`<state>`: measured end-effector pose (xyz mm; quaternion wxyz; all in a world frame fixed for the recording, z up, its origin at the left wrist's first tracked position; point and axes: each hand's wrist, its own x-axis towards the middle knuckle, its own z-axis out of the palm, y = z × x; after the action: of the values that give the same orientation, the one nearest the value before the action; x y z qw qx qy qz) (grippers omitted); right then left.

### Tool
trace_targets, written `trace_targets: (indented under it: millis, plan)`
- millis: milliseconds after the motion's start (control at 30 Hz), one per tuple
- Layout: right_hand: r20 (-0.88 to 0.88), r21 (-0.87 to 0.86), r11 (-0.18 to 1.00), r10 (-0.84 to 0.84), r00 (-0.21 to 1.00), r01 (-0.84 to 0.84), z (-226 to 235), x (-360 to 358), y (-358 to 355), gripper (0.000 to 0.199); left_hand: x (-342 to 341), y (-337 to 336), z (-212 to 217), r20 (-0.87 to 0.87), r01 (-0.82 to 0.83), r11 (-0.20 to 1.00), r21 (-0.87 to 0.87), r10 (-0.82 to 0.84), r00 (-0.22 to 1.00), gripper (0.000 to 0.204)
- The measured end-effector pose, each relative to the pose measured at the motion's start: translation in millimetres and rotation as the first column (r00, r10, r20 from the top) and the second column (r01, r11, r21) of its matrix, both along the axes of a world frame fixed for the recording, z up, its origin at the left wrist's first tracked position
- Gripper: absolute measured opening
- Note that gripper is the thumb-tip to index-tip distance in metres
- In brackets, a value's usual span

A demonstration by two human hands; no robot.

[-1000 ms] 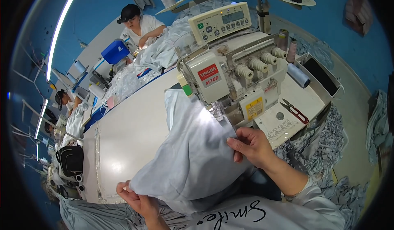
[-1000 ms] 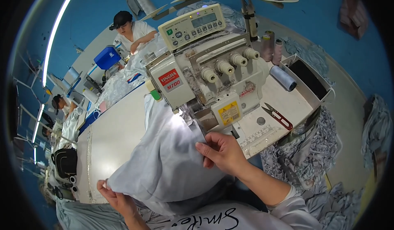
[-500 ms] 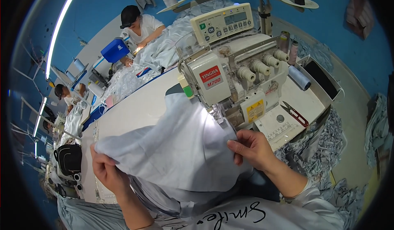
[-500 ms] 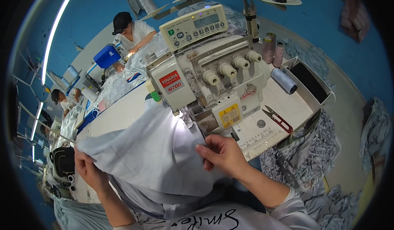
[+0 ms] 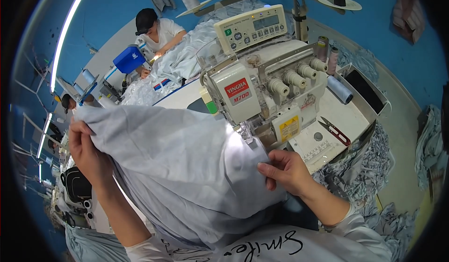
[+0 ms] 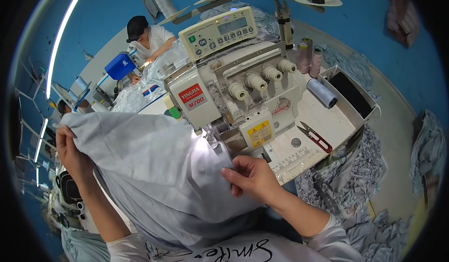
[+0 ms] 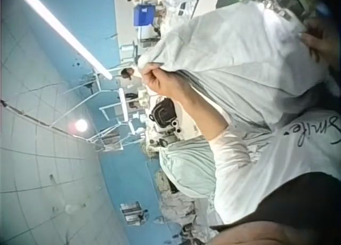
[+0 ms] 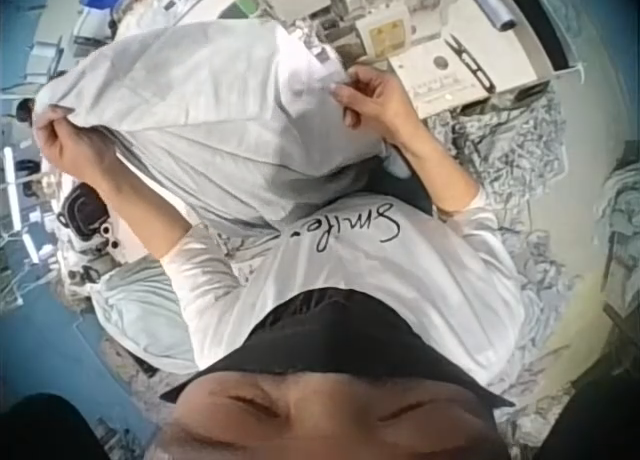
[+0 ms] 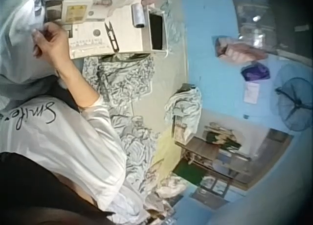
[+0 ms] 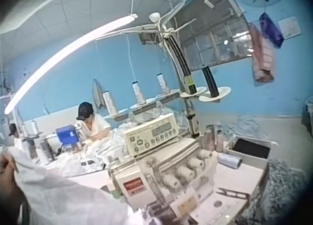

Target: Sewing pieces of fabric together using an industrial overlock sewing machine.

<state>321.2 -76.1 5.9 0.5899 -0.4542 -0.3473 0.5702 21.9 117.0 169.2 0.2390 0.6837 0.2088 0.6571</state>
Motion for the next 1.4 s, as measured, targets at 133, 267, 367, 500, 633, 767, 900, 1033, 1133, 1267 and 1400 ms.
trace_targets:
  millis: [133,267,367,500,633,767,900,1033,1133,1267,1400]
  plan:
    - [0.003,0.0,1.0,0.001,1.0,-0.001,-0.8,1.4,0.6,0.022,-14.9,32.9,24.5,-0.022,0.039,0.999,0.015,-0.038,0.999,0.015]
    - [0.015,-0.004,1.0,0.004,1.0,-0.004,-0.6,0.4,0.3,0.021,-21.6,52.7,57.0,-0.024,0.104,0.995,0.005,-0.104,0.994,0.011]
    - [0.008,-0.02,1.0,-0.019,1.0,0.019,1.0,0.5,1.3,0.018,-17.4,67.7,77.7,-0.027,0.072,0.997,0.016,-0.072,0.997,0.01]
    - [-0.021,-0.026,0.999,-0.025,0.999,0.024,0.5,0.1,2.3,0.017,-23.7,92.3,112.5,-0.077,0.079,0.997,0.028,-0.076,0.994,0.012]
    - [-0.003,-0.029,0.999,-0.022,1.0,0.022,-0.4,1.3,1.6,0.016,-22.0,115.5,145.9,-0.07,0.038,0.999,-0.004,-0.038,0.997,0.014]
    - [0.009,-0.04,0.999,-0.024,1.0,0.025,0.0,0.9,1.8,0.017,-21.6,151.3,176.2,-0.02,-0.072,0.997,0.005,0.072,0.997,0.016]
    - [-0.003,-0.04,0.999,0.005,1.0,-0.005,6.4,-3.5,-0.9,0.017,-54.4,163.3,212.7,-0.135,-0.305,0.943,0.136,0.323,0.937,0.018]
    - [0.01,-0.073,0.997,-0.035,0.999,0.035,-0.9,5.1,1.8,0.017,-9.9,102.0,117.9,-0.577,-0.423,0.906,0.031,0.362,0.732,0.032]
    - [0.046,-0.042,0.999,-0.031,0.998,0.033,-9.4,11.2,4.2,0.018,-26.2,11.5,-57.6,-0.849,-0.19,0.979,0.073,0.161,0.503,0.071]
    - [0.038,0.018,0.999,0.034,0.999,-0.035,-3.7,3.1,2.7,0.025,-22.8,-127.8,-207.8,-0.77,-0.548,0.818,-0.174,0.234,0.594,0.03]
    - [0.027,0.028,1.0,0.0,1.0,-0.001,-4.2,1.6,1.4,0.025,-24.2,-104.1,-195.8,-0.5,-0.713,0.701,0.022,0.625,0.599,0.015]
